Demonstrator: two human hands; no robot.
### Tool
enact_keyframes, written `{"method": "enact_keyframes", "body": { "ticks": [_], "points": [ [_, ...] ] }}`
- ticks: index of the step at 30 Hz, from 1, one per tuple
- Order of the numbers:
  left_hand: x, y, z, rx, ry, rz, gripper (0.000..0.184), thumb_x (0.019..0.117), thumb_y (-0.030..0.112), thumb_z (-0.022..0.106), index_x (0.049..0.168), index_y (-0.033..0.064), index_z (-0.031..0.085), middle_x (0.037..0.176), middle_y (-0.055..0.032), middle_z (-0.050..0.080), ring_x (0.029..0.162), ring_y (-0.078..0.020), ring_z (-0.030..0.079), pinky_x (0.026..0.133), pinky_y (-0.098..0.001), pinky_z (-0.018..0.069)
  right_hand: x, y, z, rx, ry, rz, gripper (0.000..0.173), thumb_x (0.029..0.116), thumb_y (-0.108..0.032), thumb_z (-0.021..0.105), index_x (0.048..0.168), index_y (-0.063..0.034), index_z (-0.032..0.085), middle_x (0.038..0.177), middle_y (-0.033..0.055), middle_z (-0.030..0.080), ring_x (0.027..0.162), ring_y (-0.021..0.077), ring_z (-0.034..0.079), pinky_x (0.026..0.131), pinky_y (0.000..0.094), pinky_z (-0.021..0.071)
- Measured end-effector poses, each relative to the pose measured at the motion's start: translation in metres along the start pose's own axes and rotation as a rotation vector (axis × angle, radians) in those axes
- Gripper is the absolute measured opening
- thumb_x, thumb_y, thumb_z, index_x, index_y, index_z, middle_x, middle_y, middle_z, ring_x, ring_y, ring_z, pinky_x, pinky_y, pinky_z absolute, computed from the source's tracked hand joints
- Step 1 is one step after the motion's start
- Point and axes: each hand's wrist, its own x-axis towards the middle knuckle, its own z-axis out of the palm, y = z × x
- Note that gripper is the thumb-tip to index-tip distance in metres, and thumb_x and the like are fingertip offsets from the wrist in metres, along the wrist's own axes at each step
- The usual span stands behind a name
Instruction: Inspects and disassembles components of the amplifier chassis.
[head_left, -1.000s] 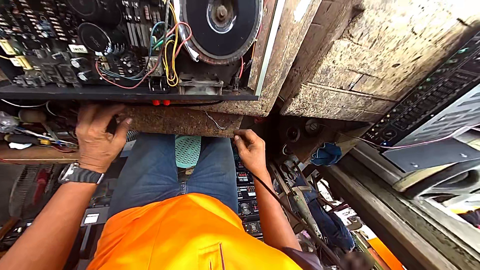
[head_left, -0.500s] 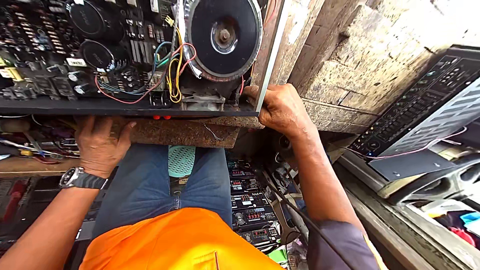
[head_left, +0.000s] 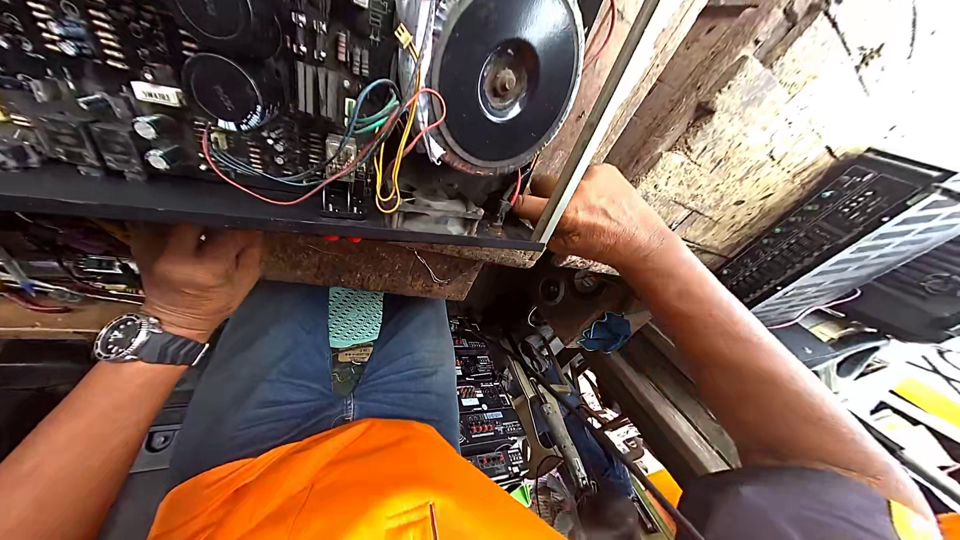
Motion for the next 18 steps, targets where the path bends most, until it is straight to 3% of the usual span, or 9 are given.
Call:
{"method": "enact_keyframes", "body": {
  "ticks": [2,5,9,12,15,18],
  "points": [
    [-0.002,0.0,-0.005,-0.003,-0.021,0.004,0.021,0.1011,0.02,0.063,0.105,0.0009,0.071,0.108,-0.0274,0.069,0.101,-0.0447,0.067,0.086,-0.0596,0.0527,0.0,0.002,0.0,-0.064,0.019,-0.042,0.026,0.1014,-0.015,0.05,0.116,-0.0115,0.071,0.077,0.0191,0.061,0.058,0.0378,0.061,0.045,0.0504,0.0435],
    [-0.007,0.005,-0.017,-0.012,-0.078,-0.022,0.025,0.1023,0.021,0.059,0.113,0.0012,0.07,0.12,-0.0262,0.066,0.116,-0.046,0.061,0.101,-0.0608,0.0445,-0.005,0.005,0.0,-0.137,0.078,-0.043,0.029,0.1027,-0.013,0.049,0.123,-0.0107,0.069,0.075,0.0199,0.059,0.058,0.0389,0.06,0.048,0.0504,0.0441],
    [-0.028,0.008,-0.024,-0.072,-0.106,0.018,0.025,0.1017,0.017,0.055,0.104,-0.0055,0.064,0.114,-0.0246,0.068,0.119,-0.0425,0.061,0.108,-0.0545,0.0433,-0.007,-0.002,0.008,-0.075,0.198,0.006,0.029,0.1001,-0.014,0.051,0.118,-0.0072,0.072,0.075,0.0183,0.062,0.061,0.0365,0.062,0.05,0.0494,0.0457],
    [-0.039,0.01,-0.025,-0.067,-0.195,0.015,0.029,0.1047,0.021,0.054,0.106,-0.0068,0.062,0.109,-0.0271,0.067,0.112,-0.0447,0.063,0.102,-0.0548,0.0472,-0.01,-0.01,0.018,0.089,0.341,0.091,0.03,0.0946,-0.014,0.055,0.115,-0.0064,0.076,0.081,0.0153,0.07,0.066,0.0283,0.065,0.056,0.0437,0.0485],
    [-0.046,0.006,-0.023,-0.002,-0.352,-0.046,0.038,0.1086,0.025,0.044,0.115,-0.0067,0.064,0.115,-0.0293,0.063,0.116,-0.0497,0.058,0.102,-0.0611,0.044,-0.012,-0.018,0.029,0.203,0.478,0.163,0.024,0.0957,-0.011,0.061,0.112,-0.0043,0.078,0.092,0.0139,0.075,0.078,0.021,0.072,0.069,0.0375,0.0568],
    [-0.051,0.003,-0.023,0.058,-0.406,-0.095,0.043,0.1087,0.031,0.04,0.112,-0.0051,0.064,0.125,-0.027,0.061,0.126,-0.0485,0.051,0.109,-0.0612,0.037,-0.013,-0.024,0.043,0.313,0.656,0.206,0.016,0.0929,-0.006,0.072,0.106,0.0004,0.078,0.096,0.0146,0.076,0.085,0.0173,0.073,0.077,0.0323,0.0607]
  ]
}}
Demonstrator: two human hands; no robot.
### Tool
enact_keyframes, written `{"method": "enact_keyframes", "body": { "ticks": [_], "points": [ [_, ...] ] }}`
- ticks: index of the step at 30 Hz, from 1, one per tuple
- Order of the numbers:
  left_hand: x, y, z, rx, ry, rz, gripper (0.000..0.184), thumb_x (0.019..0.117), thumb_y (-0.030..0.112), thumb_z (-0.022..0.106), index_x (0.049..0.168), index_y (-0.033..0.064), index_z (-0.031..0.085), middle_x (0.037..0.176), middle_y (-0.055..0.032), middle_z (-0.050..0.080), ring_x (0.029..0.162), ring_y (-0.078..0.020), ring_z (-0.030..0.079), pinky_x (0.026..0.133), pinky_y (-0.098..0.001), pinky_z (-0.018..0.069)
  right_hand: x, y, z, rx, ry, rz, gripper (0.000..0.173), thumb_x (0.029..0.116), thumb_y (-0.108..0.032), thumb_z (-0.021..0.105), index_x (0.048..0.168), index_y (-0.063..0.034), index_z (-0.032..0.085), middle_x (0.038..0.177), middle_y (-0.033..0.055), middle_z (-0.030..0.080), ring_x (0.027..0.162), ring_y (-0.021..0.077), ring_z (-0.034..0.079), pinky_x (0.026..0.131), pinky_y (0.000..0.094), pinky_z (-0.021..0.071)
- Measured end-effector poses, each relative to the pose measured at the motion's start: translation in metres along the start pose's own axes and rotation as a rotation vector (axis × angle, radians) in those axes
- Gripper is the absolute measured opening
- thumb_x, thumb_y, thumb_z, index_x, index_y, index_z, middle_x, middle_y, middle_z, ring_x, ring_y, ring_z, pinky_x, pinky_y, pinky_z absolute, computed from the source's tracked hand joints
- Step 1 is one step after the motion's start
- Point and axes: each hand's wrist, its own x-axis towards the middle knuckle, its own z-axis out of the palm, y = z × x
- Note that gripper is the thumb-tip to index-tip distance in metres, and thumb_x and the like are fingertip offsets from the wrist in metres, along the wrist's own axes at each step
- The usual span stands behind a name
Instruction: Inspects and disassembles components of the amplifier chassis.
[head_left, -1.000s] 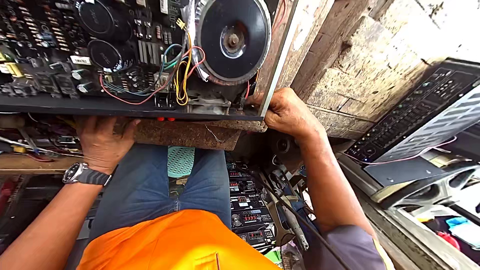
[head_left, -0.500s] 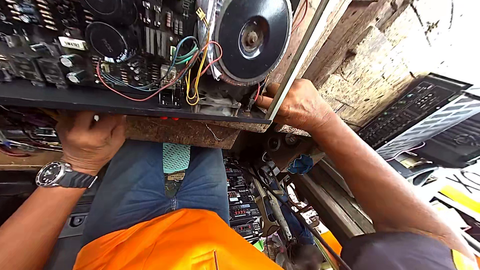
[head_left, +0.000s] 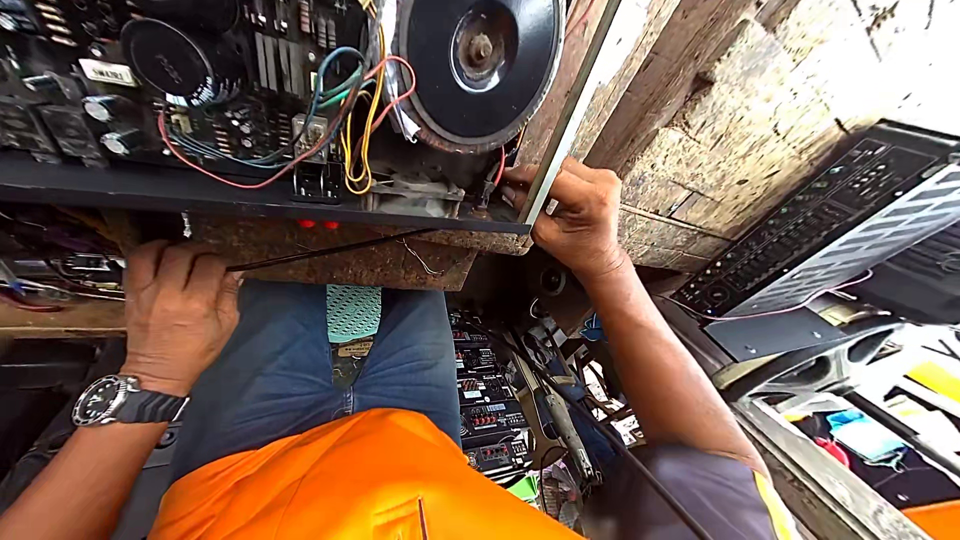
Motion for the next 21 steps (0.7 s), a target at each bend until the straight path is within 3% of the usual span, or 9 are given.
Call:
{"method": "enact_keyframes", "body": {
  "ticks": [2,4,7,10,12,16,21],
  "points": [
    [-0.007,0.0,-0.001,0.0,0.039,-0.002,0.041,0.1086,0.03,0.043,0.111,-0.0056,0.063,0.123,-0.0271,0.062,0.126,-0.0477,0.052,0.11,-0.0593,0.0385,-0.005,0.001,0.007,0.081,0.106,0.048,0.013,0.0896,-0.003,0.076,0.099,0.0057,0.075,0.091,0.0148,0.075,0.079,0.0151,0.072,0.074,0.03,0.0614],
    [-0.015,-0.001,-0.003,0.015,0.101,-0.002,0.038,0.1085,0.027,0.045,0.111,-0.0051,0.064,0.115,-0.0275,0.065,0.118,-0.0476,0.058,0.104,-0.0586,0.0429,-0.007,0.001,0.009,0.147,0.157,0.104,0.014,0.0876,-0.003,0.078,0.094,0.0068,0.071,0.083,0.013,0.073,0.07,0.0122,0.07,0.067,0.0278,0.0601],
    [-0.022,-0.003,-0.007,0.061,0.16,-0.02,0.034,0.1081,0.025,0.046,0.113,-0.0031,0.065,0.107,-0.0281,0.064,0.108,-0.0503,0.058,0.094,-0.0622,0.0442,-0.004,0.004,0.007,0.178,0.089,0.086,0.013,0.0886,-0.005,0.078,0.092,0.0051,0.071,0.081,0.0116,0.072,0.069,0.0116,0.069,0.066,0.0282,0.0593],
    [-0.028,0.0,-0.005,0.048,0.145,0.001,0.035,0.1068,0.026,0.047,0.111,-0.0035,0.067,0.103,-0.0278,0.064,0.105,-0.0499,0.058,0.094,-0.062,0.0435,0.004,0.008,-0.003,-0.023,-0.117,-0.006,0.016,0.0968,-0.016,0.071,0.105,-0.005,0.077,0.092,0.009,0.076,0.078,0.0158,0.072,0.07,0.0357,0.0588],
    [-0.034,0.005,0.001,-0.001,0.084,0.08,0.039,0.1046,0.03,0.049,0.103,-0.005,0.067,0.096,-0.0263,0.066,0.101,-0.0481,0.061,0.092,-0.0609,0.0457,0.012,0.007,-0.009,-0.18,-0.208,-0.075,0.021,0.1002,-0.023,0.065,0.112,-0.0104,0.078,0.09,0.0088,0.076,0.075,0.0214,0.072,0.064,0.0416,0.0562],
    [-0.045,0.024,0.011,-0.073,0.021,0.154,0.048,0.1028,0.039,0.051,0.095,-0.0053,0.069,0.089,-0.024,0.066,0.095,-0.0454,0.063,0.086,-0.0589,0.0482,0.024,0.003,-0.01,-0.389,-0.19,-0.188,0.026,0.1019,-0.03,0.062,0.103,-0.0085,0.077,0.071,0.0113,0.068,0.058,0.0279,0.065,0.051,0.0436,0.0478],
    [-0.04,0.038,0.023,-0.082,-0.021,0.141,0.051,0.1026,0.041,0.048,0.093,-0.0026,0.073,0.087,-0.0205,0.068,0.094,-0.043,0.063,0.086,-0.0581,0.0479,0.027,0.001,-0.006,-0.473,-0.127,-0.147,0.026,0.1003,-0.03,0.062,0.101,-0.0103,0.078,0.069,0.0096,0.067,0.056,0.027,0.063,0.049,0.0436,0.0442]
  ]
}}
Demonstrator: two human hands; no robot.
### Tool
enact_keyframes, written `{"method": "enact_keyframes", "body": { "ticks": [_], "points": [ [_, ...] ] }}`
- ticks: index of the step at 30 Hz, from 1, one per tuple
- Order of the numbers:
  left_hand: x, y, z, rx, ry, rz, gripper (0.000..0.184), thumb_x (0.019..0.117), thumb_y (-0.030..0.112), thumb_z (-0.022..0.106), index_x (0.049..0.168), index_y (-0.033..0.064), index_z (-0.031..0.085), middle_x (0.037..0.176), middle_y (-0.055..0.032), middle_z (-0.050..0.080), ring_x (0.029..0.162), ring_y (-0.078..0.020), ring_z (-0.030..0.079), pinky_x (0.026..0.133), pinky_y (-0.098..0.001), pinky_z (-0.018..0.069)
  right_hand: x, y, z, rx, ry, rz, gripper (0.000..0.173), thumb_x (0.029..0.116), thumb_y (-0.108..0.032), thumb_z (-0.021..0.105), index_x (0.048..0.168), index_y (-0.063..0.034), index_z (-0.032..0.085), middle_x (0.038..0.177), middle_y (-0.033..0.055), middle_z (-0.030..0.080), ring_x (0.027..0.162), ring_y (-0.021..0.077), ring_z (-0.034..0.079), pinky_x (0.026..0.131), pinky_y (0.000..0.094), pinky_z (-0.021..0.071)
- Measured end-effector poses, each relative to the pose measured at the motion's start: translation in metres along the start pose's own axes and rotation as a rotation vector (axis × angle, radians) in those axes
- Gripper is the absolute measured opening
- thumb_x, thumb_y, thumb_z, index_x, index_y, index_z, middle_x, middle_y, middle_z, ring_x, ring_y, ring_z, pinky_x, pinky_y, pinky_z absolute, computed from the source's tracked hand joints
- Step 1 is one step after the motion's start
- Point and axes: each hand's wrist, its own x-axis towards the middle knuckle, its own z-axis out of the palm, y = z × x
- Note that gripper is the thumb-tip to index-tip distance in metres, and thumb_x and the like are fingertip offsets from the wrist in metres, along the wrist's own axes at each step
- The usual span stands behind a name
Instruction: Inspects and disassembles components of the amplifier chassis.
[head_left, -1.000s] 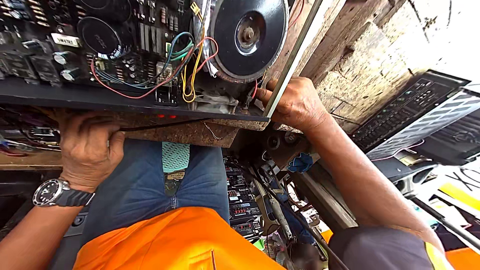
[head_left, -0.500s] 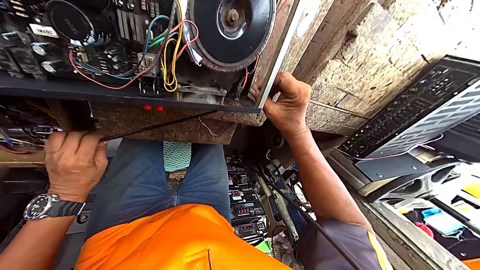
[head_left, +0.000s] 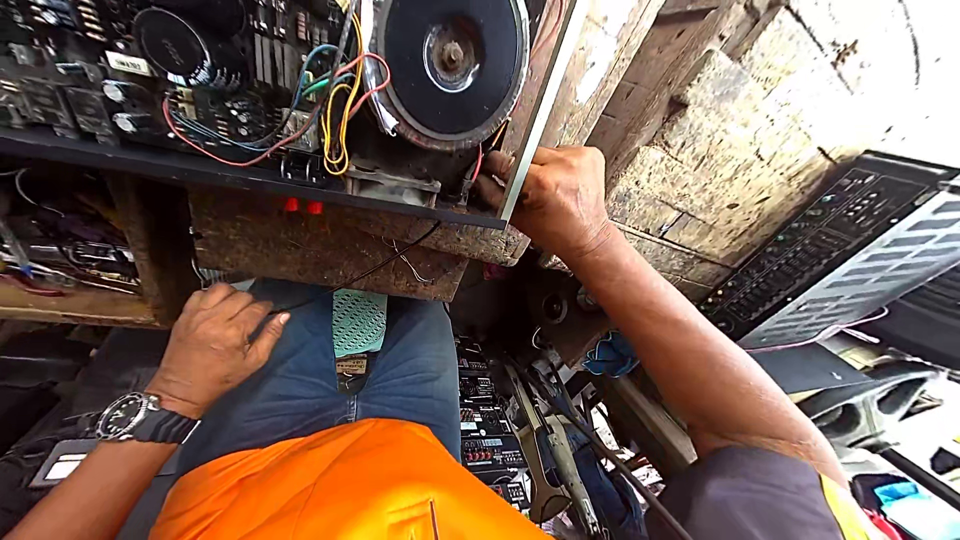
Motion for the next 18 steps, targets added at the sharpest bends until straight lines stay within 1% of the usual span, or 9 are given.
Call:
{"method": "enact_keyframes", "body": {
  "ticks": [2,4,6,7,10,12,14,16,18],
  "points": [
    [0.003,0.001,0.009,0.013,-0.031,-0.024,0.052,0.103,0.041,0.046,0.095,-0.002,0.073,0.089,-0.0205,0.068,0.096,-0.0441,0.063,0.085,-0.0599,0.0476,0.005,-0.002,0.0,0.106,-0.054,0.173,0.025,0.0942,-0.037,0.068,0.098,-0.0161,0.08,0.073,0.0065,0.072,0.061,0.0254,0.067,0.054,0.0488,0.0484],
    [0.006,-0.001,0.015,0.004,-0.042,-0.071,0.051,0.1027,0.041,0.046,0.098,-0.0009,0.075,0.092,-0.0206,0.069,0.1,-0.0445,0.063,0.087,-0.0613,0.0476,0.016,-0.002,-0.003,0.164,-0.205,0.357,0.031,0.0833,-0.047,0.072,0.093,-0.018,0.075,0.074,0.0055,0.07,0.068,0.027,0.068,0.059,0.0565,0.0495],
    [0.008,-0.003,0.016,-0.009,-0.023,-0.123,0.049,0.1026,0.04,0.048,0.1,-0.0001,0.075,0.093,-0.0197,0.068,0.101,-0.043,0.062,0.089,-0.0604,0.0469,0.029,-0.003,-0.007,0.13,-0.348,0.44,0.036,0.0762,-0.051,0.074,0.097,-0.0215,0.075,0.084,0.0057,0.074,0.081,0.0297,0.071,0.066,0.061,0.0516],
    [0.006,-0.003,0.017,-0.012,-0.002,-0.144,0.048,0.1023,0.04,0.048,0.1,0.0008,0.075,0.094,-0.019,0.068,0.101,-0.0422,0.062,0.09,-0.0598,0.0467,0.032,-0.004,-0.009,0.121,-0.383,0.457,0.037,0.0747,-0.051,0.075,0.098,-0.0228,0.075,0.086,0.0058,0.074,0.084,0.0305,0.072,0.067,0.0621,0.0518],
    [-0.004,-0.005,0.019,0.003,0.067,-0.204,0.044,0.1029,0.039,0.048,0.103,0.0054,0.077,0.101,-0.0175,0.069,0.107,-0.0421,0.06,0.094,-0.0605,0.045,0.034,-0.007,-0.01,0.107,-0.389,0.475,0.036,0.0739,-0.05,0.076,0.098,-0.0221,0.075,0.082,0.0071,0.073,0.079,0.0323,0.071,0.064,0.0624,0.0514],
    [-0.009,-0.012,0.02,0.045,0.104,-0.268,0.043,0.1009,0.04,0.047,0.102,0.0088,0.077,0.114,-0.0167,0.07,0.12,-0.044,0.057,0.102,-0.0623,0.0404,0.033,-0.01,-0.009,0.123,-0.359,0.497,0.034,0.0745,-0.047,0.077,0.095,-0.0204,0.075,0.078,0.0069,0.072,0.076,0.0318,0.071,0.063,0.0614,0.0517],
    [-0.011,-0.027,0.021,0.066,0.111,-0.327,0.045,0.0994,0.04,0.044,0.106,0.008,0.075,0.125,-0.0185,0.067,0.129,-0.0476,0.051,0.109,-0.0651,0.0365,0.033,-0.012,-0.008,0.155,-0.34,0.524,0.03,0.076,-0.042,0.078,0.096,-0.0197,0.076,0.079,0.0072,0.073,0.075,0.0315,0.071,0.064,0.0615,0.0526],
    [-0.013,-0.043,0.024,0.069,0.11,-0.335,0.047,0.102,0.038,0.039,0.115,0.0067,0.072,0.127,-0.019,0.066,0.13,-0.0479,0.052,0.109,-0.0647,0.0379,0.032,-0.013,-0.008,0.18,-0.345,0.558,0.025,0.0782,-0.038,0.077,0.094,-0.0191,0.076,0.078,0.0072,0.073,0.074,0.0313,0.071,0.065,0.0611,0.052],
    [-0.015,-0.053,0.026,0.064,0.134,-0.3,0.046,0.1043,0.033,0.036,0.118,0.004,0.069,0.126,-0.0211,0.066,0.128,-0.0485,0.053,0.107,-0.0628,0.041,0.031,-0.012,-0.006,0.167,-0.328,0.542,0.023,0.081,-0.037,0.076,0.093,-0.0166,0.076,0.076,0.0084,0.072,0.072,0.0323,0.07,0.063,0.0609,0.0514]
  ]
}}
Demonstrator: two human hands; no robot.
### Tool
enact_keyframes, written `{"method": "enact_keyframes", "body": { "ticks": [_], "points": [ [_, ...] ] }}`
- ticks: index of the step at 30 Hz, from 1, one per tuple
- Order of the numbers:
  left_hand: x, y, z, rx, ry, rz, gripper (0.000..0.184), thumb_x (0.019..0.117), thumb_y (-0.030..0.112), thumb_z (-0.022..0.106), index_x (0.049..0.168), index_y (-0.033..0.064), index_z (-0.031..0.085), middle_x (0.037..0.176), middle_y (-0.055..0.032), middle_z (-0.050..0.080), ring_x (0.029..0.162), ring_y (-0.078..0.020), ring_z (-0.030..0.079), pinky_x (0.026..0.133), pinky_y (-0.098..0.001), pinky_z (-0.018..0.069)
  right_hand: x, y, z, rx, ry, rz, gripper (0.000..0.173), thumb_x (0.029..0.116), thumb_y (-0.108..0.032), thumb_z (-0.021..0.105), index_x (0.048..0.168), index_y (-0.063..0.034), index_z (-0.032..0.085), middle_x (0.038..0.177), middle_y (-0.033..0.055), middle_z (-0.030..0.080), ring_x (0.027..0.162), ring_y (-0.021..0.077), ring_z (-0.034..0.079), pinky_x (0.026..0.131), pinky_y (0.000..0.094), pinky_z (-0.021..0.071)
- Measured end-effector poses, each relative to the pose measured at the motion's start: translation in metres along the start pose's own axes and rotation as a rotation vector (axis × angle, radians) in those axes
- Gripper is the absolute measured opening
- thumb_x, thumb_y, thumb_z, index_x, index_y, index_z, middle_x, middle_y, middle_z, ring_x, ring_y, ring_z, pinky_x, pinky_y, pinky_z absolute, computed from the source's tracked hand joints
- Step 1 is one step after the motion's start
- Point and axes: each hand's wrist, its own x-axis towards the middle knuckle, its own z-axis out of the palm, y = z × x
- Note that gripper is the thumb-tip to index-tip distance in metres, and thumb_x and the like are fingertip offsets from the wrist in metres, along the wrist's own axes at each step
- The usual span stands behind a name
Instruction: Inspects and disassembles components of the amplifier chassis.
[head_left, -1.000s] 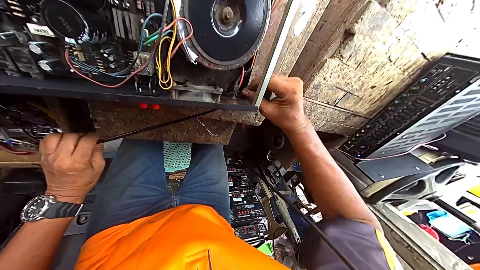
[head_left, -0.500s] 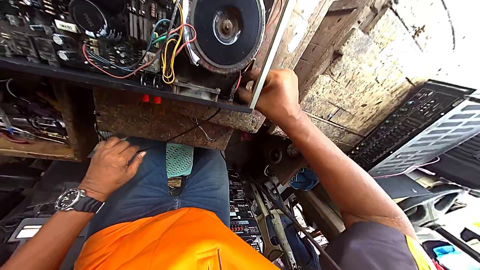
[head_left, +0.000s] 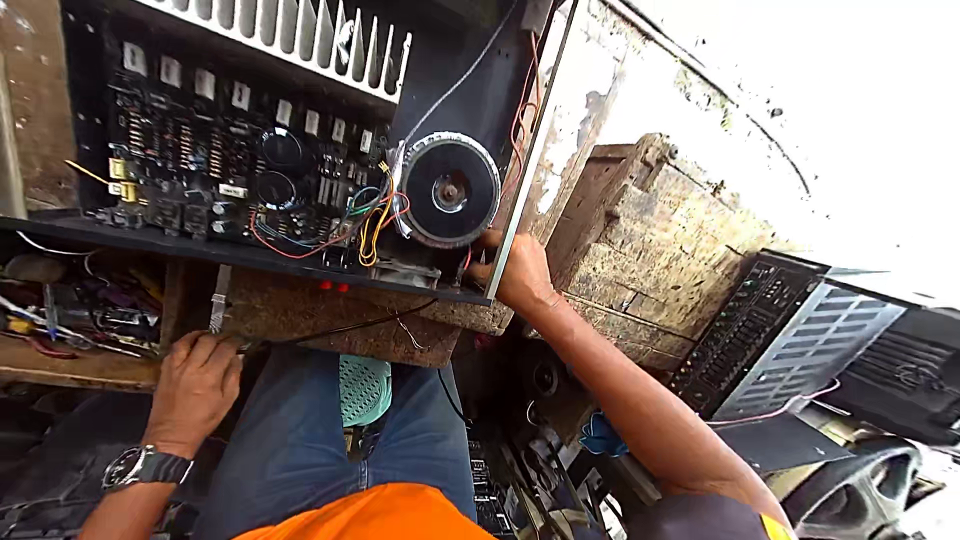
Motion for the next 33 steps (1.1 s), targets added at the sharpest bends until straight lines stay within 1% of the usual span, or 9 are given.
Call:
{"method": "enact_keyframes", "body": {
  "ticks": [6,10,13,17,20,23,26,30,33],
  "points": [
    [-0.02,0.019,0.001,-0.164,0.035,-0.031,0.048,0.1068,0.034,0.04,0.108,-0.0022,0.071,0.107,-0.0235,0.071,0.108,-0.0425,0.067,0.097,-0.0554,0.0523,0.0,0.016,0.014,0.076,0.11,-0.199,0.019,0.0863,-0.033,0.074,0.089,-0.0143,0.075,0.071,0.0061,0.07,0.065,0.0261,0.069,0.059,0.0559,0.0522],
    [-0.033,0.044,0.017,-0.292,-0.046,0.139,0.041,0.1039,0.033,0.044,0.1,0.0043,0.074,0.103,-0.0136,0.074,0.108,-0.033,0.069,0.098,-0.0482,0.054,-0.005,0.024,0.011,0.716,0.083,-0.242,0.008,0.0855,-0.003,0.077,0.093,-0.0044,0.074,0.076,0.0025,0.072,0.062,0.0082,0.065,0.057,0.0288,0.0567],
    [-0.028,0.066,0.027,-0.303,-0.167,0.243,0.038,0.1019,0.031,0.046,0.101,0.0088,0.076,0.106,-0.0076,0.075,0.112,-0.0291,0.068,0.099,-0.0453,0.0544,-0.009,0.039,-0.019,0.991,0.13,-0.166,0.011,0.0858,0.003,0.074,0.096,-0.0001,0.072,0.078,0.0022,0.073,0.058,0.0051,0.063,0.053,0.0227,0.0556],
    [-0.013,0.098,0.033,-0.336,-0.384,0.317,0.029,0.1005,0.023,0.054,0.111,0.0072,0.076,0.116,-0.0098,0.074,0.115,-0.0293,0.069,0.099,-0.0457,0.0559,0.014,0.097,-0.101,0.353,0.537,-0.143,0.025,0.094,-0.012,0.071,0.115,0.0003,0.071,0.088,0.0089,0.072,0.07,0.0121,0.065,0.065,0.0301,0.0569],
    [-0.001,0.119,0.029,-0.304,-0.591,0.245,0.044,0.1038,0.029,0.055,0.139,0.0031,0.062,0.145,-0.015,0.059,0.13,-0.034,0.06,0.108,-0.049,0.049,0.042,0.133,-0.175,-0.164,0.61,0.186,0.074,0.0929,-0.02,0.066,0.158,-0.0031,0.035,0.142,0.0223,0.056,0.131,0.0361,0.054,0.111,0.0494,0.044],
    [0.006,0.119,0.02,-0.175,-0.697,0.102,0.065,0.1012,0.038,0.061,0.154,0.0016,0.044,0.157,-0.0204,0.045,0.141,-0.0411,0.048,0.115,-0.0558,0.0401,0.067,0.135,-0.204,-0.299,0.623,0.342,0.035,0.0991,-0.027,0.06,0.124,-0.0035,0.069,0.124,0.0241,0.066,0.124,0.0422,0.059,0.103,0.0605,0.0444],
    [0.004,0.087,0.007,-0.059,-0.655,0.004,0.066,0.0989,0.04,0.062,0.151,0.0018,0.049,0.155,-0.0217,0.048,0.143,-0.0451,0.043,0.115,-0.0618,0.0369,0.076,0.094,-0.205,-0.294,0.594,0.306,0.033,0.0949,-0.031,0.065,0.106,0.0,0.067,0.11,0.0238,0.067,0.108,0.043,0.064,0.091,0.0643,0.047],
    [-0.006,0.02,-0.01,-0.042,-0.534,-0.098,0.058,0.0985,0.041,0.059,0.138,-0.0013,0.061,0.146,-0.0251,0.054,0.138,-0.0496,0.046,0.112,-0.0648,0.0377,0.073,0.017,-0.192,-0.268,0.496,-0.252,0.024,0.0965,-0.025,0.065,0.1,-0.0018,0.071,0.093,0.0166,0.067,0.086,0.032,0.067,0.077,0.0506,0.054],
    [-0.01,-0.016,-0.015,-0.125,-0.583,-0.256,0.079,0.0962,0.066,0.047,0.137,0.0001,0.062,0.146,-0.0245,0.055,0.138,-0.0478,0.047,0.114,-0.0635,0.0366,0.089,-0.04,-0.17,-0.42,0.165,-0.544,0.021,0.0995,-0.018,0.06,0.087,-0.003,0.068,0.084,0.0148,0.066,0.083,0.0347,0.068,0.071,0.0523,0.053]
  ]
}}
